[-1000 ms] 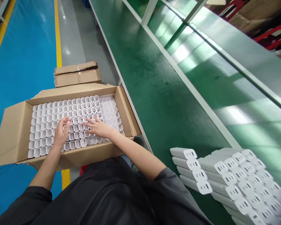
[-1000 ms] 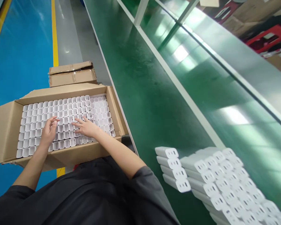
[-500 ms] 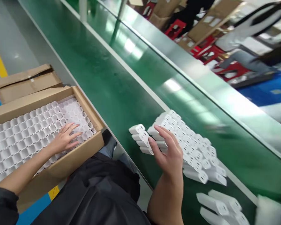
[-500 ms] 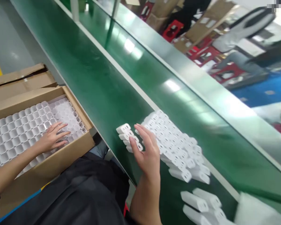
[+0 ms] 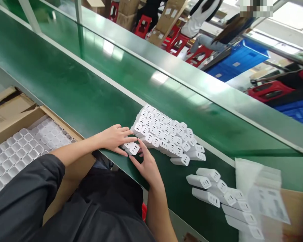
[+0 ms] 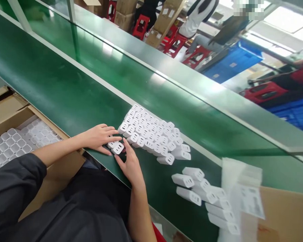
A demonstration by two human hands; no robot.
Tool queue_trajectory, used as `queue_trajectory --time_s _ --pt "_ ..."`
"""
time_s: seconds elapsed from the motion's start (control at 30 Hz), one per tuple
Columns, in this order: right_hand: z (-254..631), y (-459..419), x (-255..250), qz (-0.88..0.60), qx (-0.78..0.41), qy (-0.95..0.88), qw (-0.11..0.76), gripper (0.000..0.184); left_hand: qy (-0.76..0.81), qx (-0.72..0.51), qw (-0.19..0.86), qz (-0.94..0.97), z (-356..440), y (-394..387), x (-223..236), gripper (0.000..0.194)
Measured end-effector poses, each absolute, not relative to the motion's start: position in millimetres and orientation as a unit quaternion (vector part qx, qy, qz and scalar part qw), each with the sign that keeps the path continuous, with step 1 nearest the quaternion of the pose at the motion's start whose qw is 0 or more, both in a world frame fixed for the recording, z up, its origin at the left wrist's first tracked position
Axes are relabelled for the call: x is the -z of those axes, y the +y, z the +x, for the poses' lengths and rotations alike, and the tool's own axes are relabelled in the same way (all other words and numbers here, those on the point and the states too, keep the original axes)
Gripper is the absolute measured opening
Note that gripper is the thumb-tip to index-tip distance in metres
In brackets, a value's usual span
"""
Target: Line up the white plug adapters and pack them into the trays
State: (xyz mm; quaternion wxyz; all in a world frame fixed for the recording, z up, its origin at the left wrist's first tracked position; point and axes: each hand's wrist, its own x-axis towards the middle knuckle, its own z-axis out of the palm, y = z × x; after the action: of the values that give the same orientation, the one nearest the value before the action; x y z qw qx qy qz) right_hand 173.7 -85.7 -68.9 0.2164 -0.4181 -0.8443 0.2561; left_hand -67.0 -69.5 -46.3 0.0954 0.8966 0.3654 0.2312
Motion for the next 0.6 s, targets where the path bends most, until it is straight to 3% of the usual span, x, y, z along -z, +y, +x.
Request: queue_trajectory --time_s 0.2,0.3,0.47,0.6 --pt "167 -86 76 -0.431 -0.271 -0.82 0.262 0.07 0.38 -0.177 0.065 0.905 -58 -61 53 0.061" --pt "167 -86 77 -0.425 -0.275 -0.815 0.281 0.07 0.397 -0.188 0.1 0.893 -57 -60 50 0.056" --pt "165 -86 71 -0.396 -0.298 -0.788 0.366 0.075 0.49 -0.351 0.311 0.735 -62 -73 37 0.058" --pt "155 -87 56 -0.346 -0.3 -0.782 0.422 0.066 0.509 -0.538 0.566 0.361 -66 -103 28 0.068"
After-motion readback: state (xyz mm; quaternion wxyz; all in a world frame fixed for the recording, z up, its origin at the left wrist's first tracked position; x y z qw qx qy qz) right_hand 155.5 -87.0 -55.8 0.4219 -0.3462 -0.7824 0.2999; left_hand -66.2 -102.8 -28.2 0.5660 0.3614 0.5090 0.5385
